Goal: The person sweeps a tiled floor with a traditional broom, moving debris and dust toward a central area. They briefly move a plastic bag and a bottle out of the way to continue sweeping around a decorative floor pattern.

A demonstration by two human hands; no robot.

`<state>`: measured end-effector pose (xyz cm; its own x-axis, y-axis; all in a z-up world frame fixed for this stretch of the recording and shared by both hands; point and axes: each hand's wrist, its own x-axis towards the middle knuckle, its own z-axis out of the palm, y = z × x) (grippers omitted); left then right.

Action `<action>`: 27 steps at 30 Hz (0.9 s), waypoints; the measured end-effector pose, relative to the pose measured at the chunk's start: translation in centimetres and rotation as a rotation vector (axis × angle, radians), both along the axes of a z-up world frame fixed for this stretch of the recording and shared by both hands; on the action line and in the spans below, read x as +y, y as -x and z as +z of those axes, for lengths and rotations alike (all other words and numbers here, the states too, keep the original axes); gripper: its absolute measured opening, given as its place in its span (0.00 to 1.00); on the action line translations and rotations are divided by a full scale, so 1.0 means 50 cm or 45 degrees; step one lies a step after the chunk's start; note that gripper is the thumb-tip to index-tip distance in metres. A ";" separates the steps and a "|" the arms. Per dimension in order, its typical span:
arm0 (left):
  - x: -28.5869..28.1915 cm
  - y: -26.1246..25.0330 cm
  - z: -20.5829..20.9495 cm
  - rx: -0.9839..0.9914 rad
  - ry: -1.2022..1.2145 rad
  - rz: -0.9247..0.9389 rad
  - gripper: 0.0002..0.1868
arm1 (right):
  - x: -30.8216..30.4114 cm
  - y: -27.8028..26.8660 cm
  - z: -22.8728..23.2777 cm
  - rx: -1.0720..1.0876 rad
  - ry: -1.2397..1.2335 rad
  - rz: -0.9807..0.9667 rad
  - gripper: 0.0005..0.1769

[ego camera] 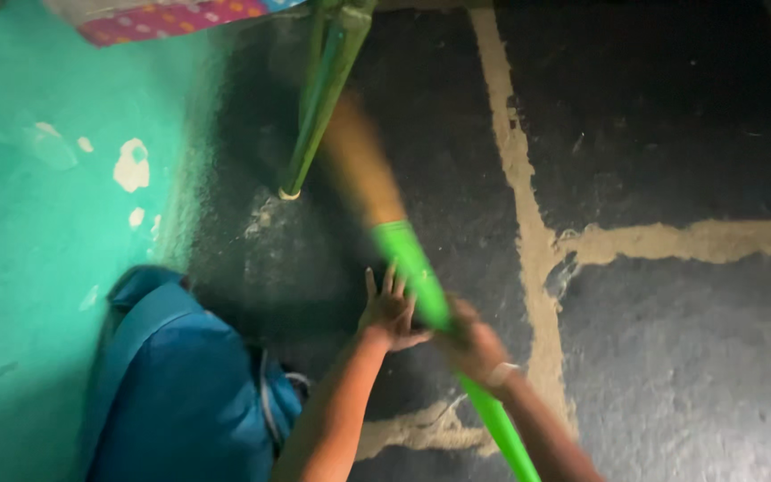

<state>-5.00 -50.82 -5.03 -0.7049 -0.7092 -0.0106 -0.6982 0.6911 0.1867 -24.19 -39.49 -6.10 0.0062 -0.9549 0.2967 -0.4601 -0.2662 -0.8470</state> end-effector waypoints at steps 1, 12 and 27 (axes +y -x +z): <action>-0.002 0.007 0.000 0.056 0.110 -0.019 0.59 | -0.074 -0.059 0.012 -0.373 -0.315 0.136 0.31; -0.005 0.005 0.084 0.191 -0.162 0.068 0.54 | -0.049 0.370 0.050 -0.943 -0.686 -1.061 0.14; -0.001 0.003 0.053 0.165 -0.236 0.142 0.53 | -0.309 -0.048 0.067 -0.266 -0.702 0.145 0.36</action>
<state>-5.13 -50.87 -2.40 -0.6263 -0.7771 -0.0623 -0.7301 0.5567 0.3963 -21.81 -54.93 -2.72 0.1124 -0.9652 -0.2360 -0.2633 0.2001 -0.9438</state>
